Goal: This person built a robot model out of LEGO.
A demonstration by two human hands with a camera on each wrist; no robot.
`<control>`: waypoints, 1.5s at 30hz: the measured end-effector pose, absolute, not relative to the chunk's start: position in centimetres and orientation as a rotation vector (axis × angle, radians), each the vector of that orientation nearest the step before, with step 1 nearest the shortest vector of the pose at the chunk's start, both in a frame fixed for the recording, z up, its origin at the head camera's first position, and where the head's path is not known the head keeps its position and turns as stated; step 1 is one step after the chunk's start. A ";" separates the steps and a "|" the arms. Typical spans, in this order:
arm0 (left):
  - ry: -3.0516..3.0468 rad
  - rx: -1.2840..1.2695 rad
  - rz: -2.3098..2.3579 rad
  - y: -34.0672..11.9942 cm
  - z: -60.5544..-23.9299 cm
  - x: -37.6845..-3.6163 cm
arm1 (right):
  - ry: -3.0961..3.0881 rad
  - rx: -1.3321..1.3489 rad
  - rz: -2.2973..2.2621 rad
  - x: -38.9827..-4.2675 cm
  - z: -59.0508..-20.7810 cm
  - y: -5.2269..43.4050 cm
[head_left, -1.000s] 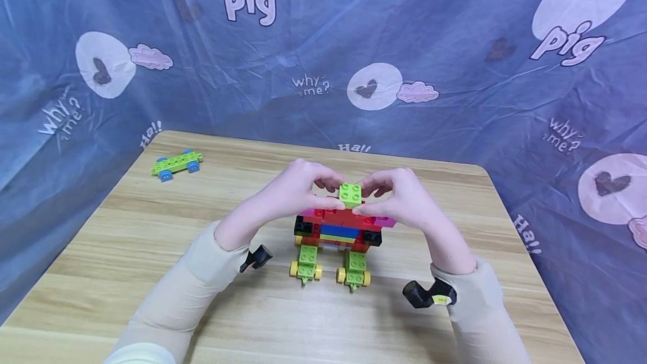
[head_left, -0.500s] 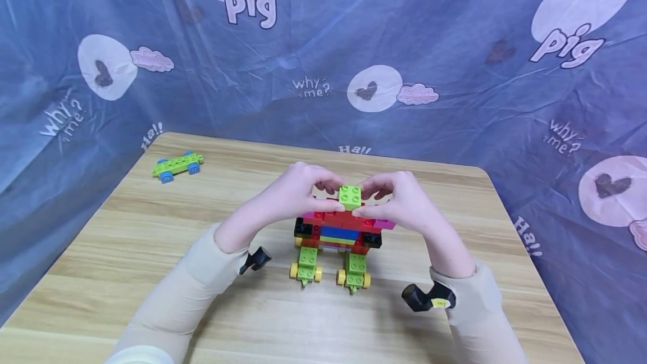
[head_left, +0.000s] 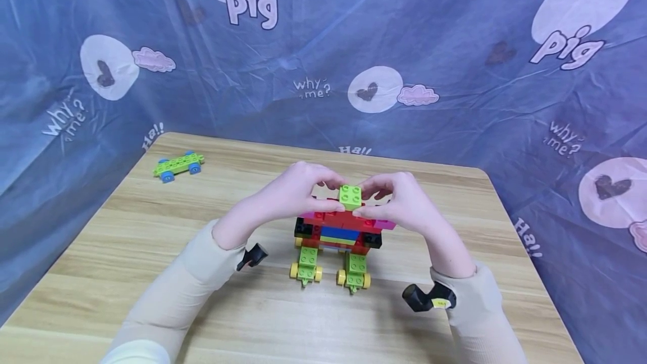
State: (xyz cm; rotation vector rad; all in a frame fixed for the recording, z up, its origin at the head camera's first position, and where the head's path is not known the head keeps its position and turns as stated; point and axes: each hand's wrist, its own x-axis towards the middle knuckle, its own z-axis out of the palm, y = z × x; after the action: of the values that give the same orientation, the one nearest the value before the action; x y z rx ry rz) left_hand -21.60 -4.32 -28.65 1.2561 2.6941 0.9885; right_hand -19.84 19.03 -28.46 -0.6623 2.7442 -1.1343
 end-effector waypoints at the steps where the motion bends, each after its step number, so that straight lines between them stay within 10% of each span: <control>1: 2.693 1.271 0.990 -4.4 -28.8 -21.6 | 2.746 -0.662 -1.133 -19.8 -28.5 19.0; 22: 2.893 1.369 1.254 -9.8 -29.4 -22.8 | 2.812 -0.806 -1.108 -19.6 -29.0 19.5; 45: 3.273 0.583 1.452 -25.0 -35.0 -28.7 | 2.802 -0.822 -1.138 -19.5 -29.0 19.2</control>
State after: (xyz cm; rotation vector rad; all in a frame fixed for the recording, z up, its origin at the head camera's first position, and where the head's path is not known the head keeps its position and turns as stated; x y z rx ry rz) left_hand -28.65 -25.04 -35.04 0.5830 3.2728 1.4521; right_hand -19.47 19.22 -29.03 -0.8225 2.8024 -1.1378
